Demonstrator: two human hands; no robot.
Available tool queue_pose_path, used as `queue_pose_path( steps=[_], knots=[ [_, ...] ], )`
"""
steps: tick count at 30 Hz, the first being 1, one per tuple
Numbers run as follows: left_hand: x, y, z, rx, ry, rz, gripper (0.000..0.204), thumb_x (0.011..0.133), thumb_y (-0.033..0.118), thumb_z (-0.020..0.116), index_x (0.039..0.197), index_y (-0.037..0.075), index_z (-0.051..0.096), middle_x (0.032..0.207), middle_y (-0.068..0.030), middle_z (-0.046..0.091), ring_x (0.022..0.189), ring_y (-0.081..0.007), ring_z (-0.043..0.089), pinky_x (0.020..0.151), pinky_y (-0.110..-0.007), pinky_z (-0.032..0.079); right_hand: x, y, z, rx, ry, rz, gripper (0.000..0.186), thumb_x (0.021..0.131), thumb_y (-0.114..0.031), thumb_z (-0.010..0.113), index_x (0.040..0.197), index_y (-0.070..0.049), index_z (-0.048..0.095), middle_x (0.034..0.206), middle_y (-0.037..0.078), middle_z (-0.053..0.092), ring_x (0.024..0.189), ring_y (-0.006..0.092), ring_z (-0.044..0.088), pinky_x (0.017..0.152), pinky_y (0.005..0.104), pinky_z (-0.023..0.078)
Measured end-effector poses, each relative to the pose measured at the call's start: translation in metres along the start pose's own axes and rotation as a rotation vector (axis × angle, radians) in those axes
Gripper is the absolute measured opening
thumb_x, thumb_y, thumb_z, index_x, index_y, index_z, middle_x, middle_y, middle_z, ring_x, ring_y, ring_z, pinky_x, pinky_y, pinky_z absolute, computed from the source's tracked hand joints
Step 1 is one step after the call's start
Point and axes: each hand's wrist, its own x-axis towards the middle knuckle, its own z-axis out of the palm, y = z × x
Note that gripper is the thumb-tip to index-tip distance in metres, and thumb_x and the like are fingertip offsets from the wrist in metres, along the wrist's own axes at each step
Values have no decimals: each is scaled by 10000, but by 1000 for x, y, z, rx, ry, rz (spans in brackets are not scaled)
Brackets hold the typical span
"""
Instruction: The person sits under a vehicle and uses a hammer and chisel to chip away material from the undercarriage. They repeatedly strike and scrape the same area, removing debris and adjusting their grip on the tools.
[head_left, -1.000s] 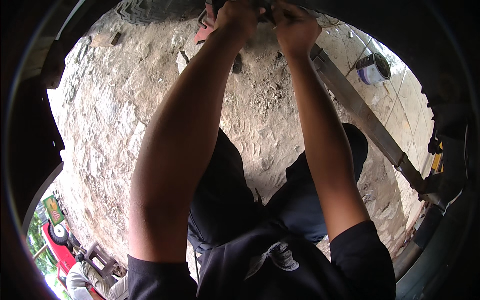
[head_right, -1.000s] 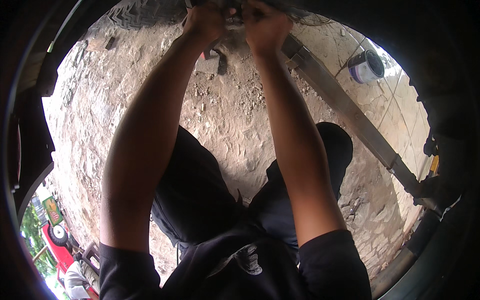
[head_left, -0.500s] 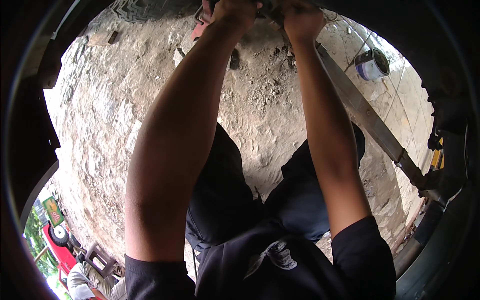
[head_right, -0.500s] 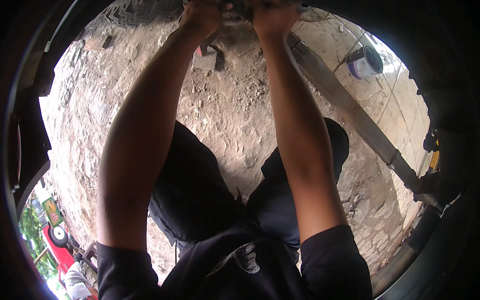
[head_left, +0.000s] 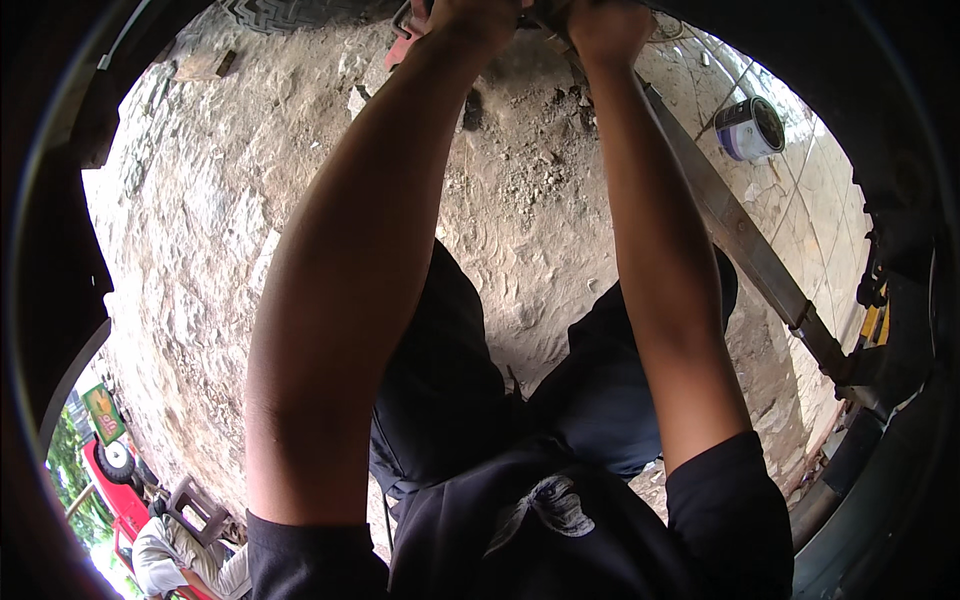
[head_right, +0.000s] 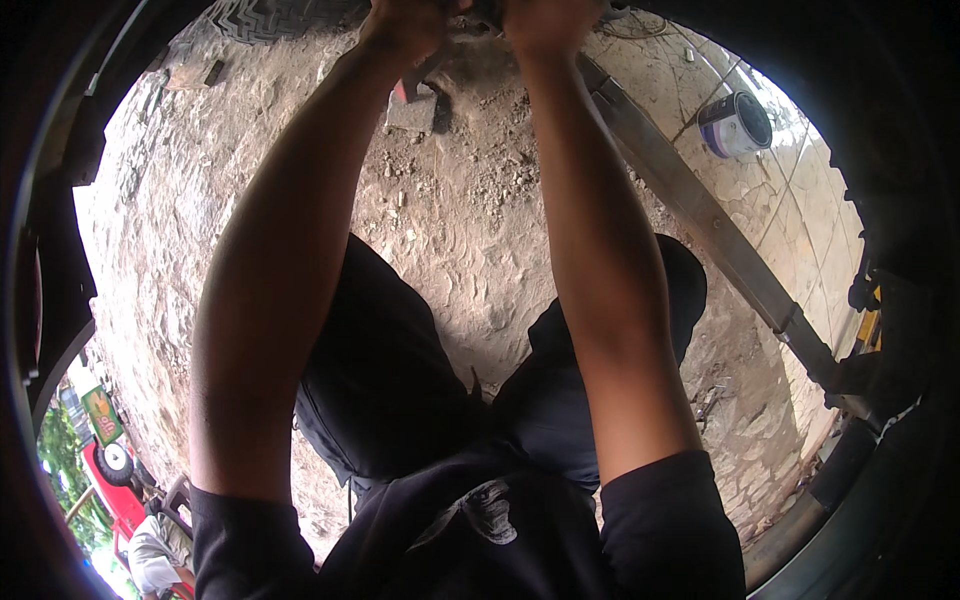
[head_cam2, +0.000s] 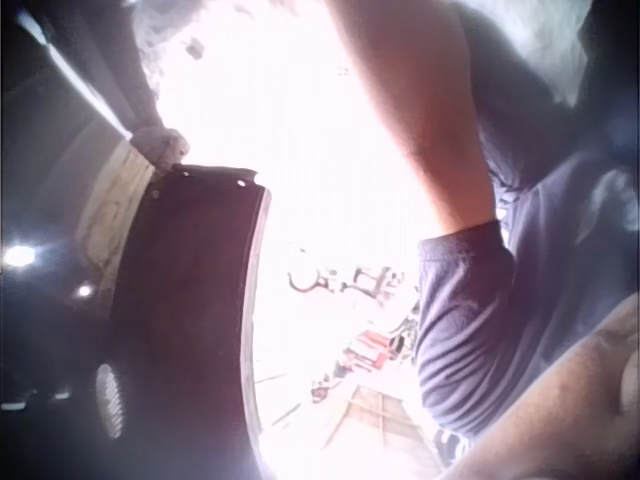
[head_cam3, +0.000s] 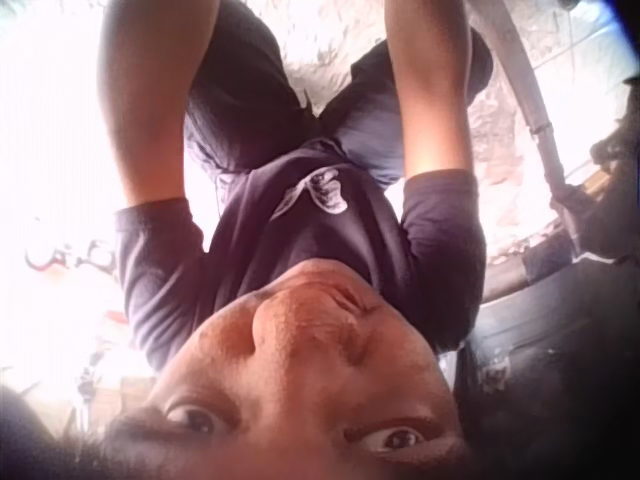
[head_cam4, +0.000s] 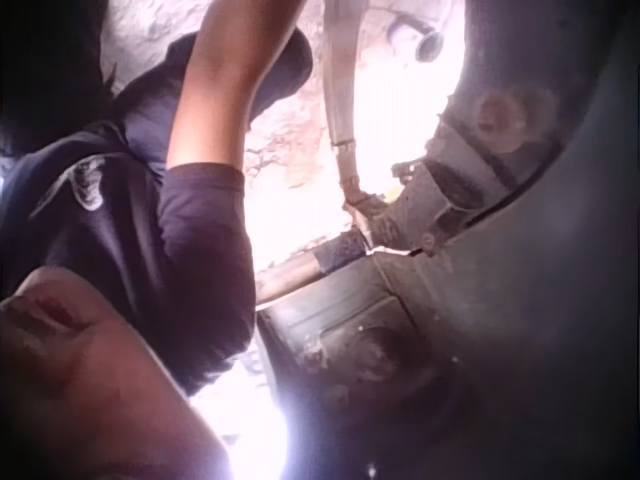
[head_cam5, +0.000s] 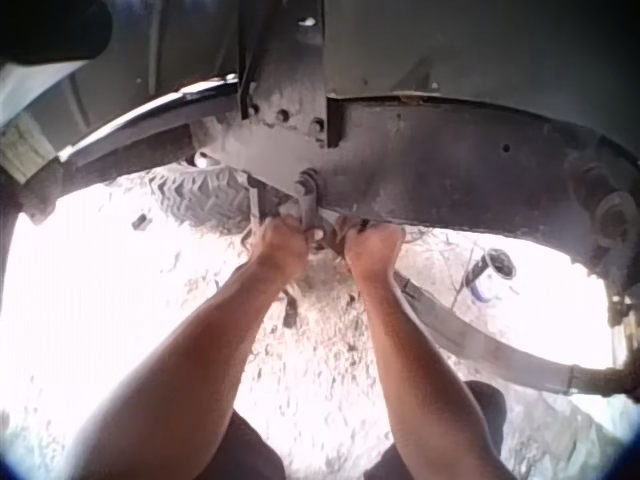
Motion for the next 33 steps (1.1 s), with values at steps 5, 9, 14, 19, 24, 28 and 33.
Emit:
queue_pose_path(
  steps=[5, 9, 14, 19, 24, 28, 33],
  knots=[
    [5, -2, 0, 156, 47, 23, 434, 958, 465, 682, 1092, 55, 731, 1053, -217, 734, 1024, -373, 706, 856, -464, 547, -5, -38, -28, 357, -14, 120, 129, 863, -123, 693, 848, -28, 778, 745, 183, 725, 682, 326, 727, 651, 419, 545],
    [-7, 9, -9, 43, -27, -86, 459, 955, 490, 675, 1091, 56, 734, 1047, -215, 736, 1029, -373, 708, 872, -470, 544, -6, -31, -17, 221, -43, 181, 140, 858, -143, 703, 839, -24, 774, 759, 192, 725, 741, 323, 737, 663, 422, 547],
    [-12, 9, -1, 99, 71, -2, 459, 957, 494, 670, 1074, 57, 742, 1043, -211, 740, 1028, -378, 709, 864, -482, 550, 8, -1, -7, 97, -40, 236, 175, 834, -187, 758, 797, -17, 760, 748, 170, 731, 685, 293, 723, 655, 414, 537],
    [5, -5, 5, 179, 19, 18, 469, 959, 491, 667, 1079, 45, 741, 1060, -215, 738, 1027, -391, 708, 860, -483, 556, -1, -29, -19, 410, -98, 377, 135, 810, -119, 763, 765, 6, 741, 728, 141, 736, 655, 249, 702, 643, 406, 535],
    [2, 1, 3, 170, 31, -17, 469, 962, 478, 669, 1092, 33, 740, 1048, -219, 737, 1026, -385, 710, 852, -466, 561, 9, -30, -15, 728, -179, 684, 113, 793, -45, 749, 893, 8, 745, 803, 115, 738, 724, 237, 697, 626, 399, 524],
    [2, 2, -8, -5, -49, -72, 477, 961, 482, 671, 1084, 26, 740, 1044, -223, 737, 1023, -378, 711, 849, -468, 559, 20, -28, -13, 839, -324, 951, 122, 835, -59, 742, 923, 21, 718, 795, 113, 714, 699, 228, 670, 600, 376, 511],
    [9, -5, 2, 281, 64, 117, 493, 957, 508, 666, 1071, 35, 744, 1019, -215, 741, 999, -369, 715, 847, -472, 548, 12, -12, -11, 958, -314, 907, 125, 875, -103, 788, 894, -1, 719, 806, 105, 720, 684, 190, 683, 616, 328, 546]
  ],
)
